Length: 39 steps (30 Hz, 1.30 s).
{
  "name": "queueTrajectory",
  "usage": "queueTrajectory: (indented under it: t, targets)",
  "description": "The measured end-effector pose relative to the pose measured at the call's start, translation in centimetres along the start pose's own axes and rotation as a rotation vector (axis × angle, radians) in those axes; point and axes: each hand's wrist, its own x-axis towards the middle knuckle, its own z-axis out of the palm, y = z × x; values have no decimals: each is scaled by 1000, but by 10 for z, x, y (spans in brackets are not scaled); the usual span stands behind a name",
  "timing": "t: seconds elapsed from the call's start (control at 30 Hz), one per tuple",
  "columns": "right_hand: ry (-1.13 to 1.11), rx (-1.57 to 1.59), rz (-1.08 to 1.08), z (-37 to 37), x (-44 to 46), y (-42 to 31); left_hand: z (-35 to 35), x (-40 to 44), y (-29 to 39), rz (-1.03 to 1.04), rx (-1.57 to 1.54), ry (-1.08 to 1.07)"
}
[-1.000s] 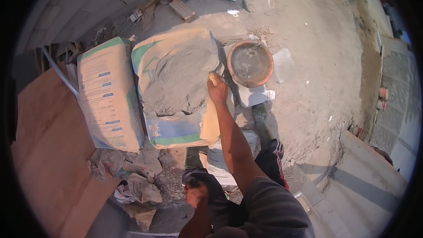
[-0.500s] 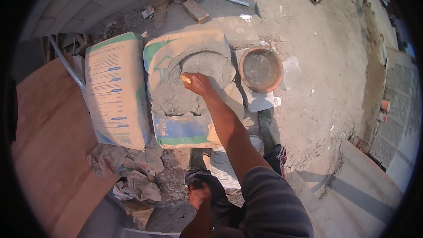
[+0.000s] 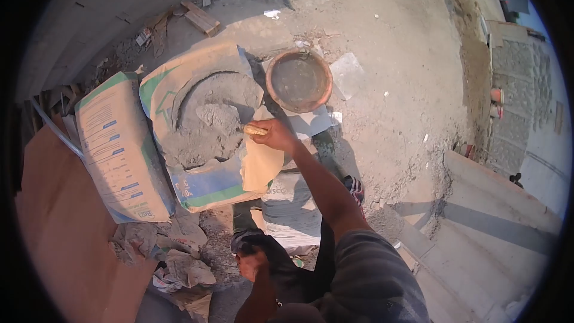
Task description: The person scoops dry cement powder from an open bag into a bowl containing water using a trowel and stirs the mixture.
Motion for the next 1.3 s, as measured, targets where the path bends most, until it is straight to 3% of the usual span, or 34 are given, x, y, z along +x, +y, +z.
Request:
queueTrajectory:
  t: [0.07, 0.13, 0.3, 0.5, 0.6, 0.7, 0.9, 0.97, 1.1, 1.2, 1.3]
  targets:
    - [49, 22, -5, -35, -33, 12, -7, -2, 5, -30, -7, -31]
    - [194, 12, 160, -64, -67, -2, 1, -1, 1, -17, 34, -5]
    - [557, 91, 92, -116, -87, 55, -1, -5, 9, -52, 64, -35]
    - [607, -275, 195, -130, -17, 103, 16, -2, -4, -36, 62, -2]
    - [623, -448, 438, -119, 3, 82, 10, -10, 3, -4, 90, 22]
    - [654, -657, 485, -109, 7, 81, 7, -12, 6, 0, 67, 0]
    - [673, -1096, 487, -124, -9, 92, 1, -5, 7, -67, 40, -103]
    - [793, -1056, 327, -128, -30, 81, -6, -7, 7, -88, 16, -112]
    - [817, -805, -82, -81, -49, 14, 5, 1, -4, -81, 15, -88]
    - [542, -740, 41, -19, -45, -19, 3, 3, -7, -70, 18, -74]
    - [490, -612, 57, 39, -28, 7, 10, 6, -10, -60, 20, -38]
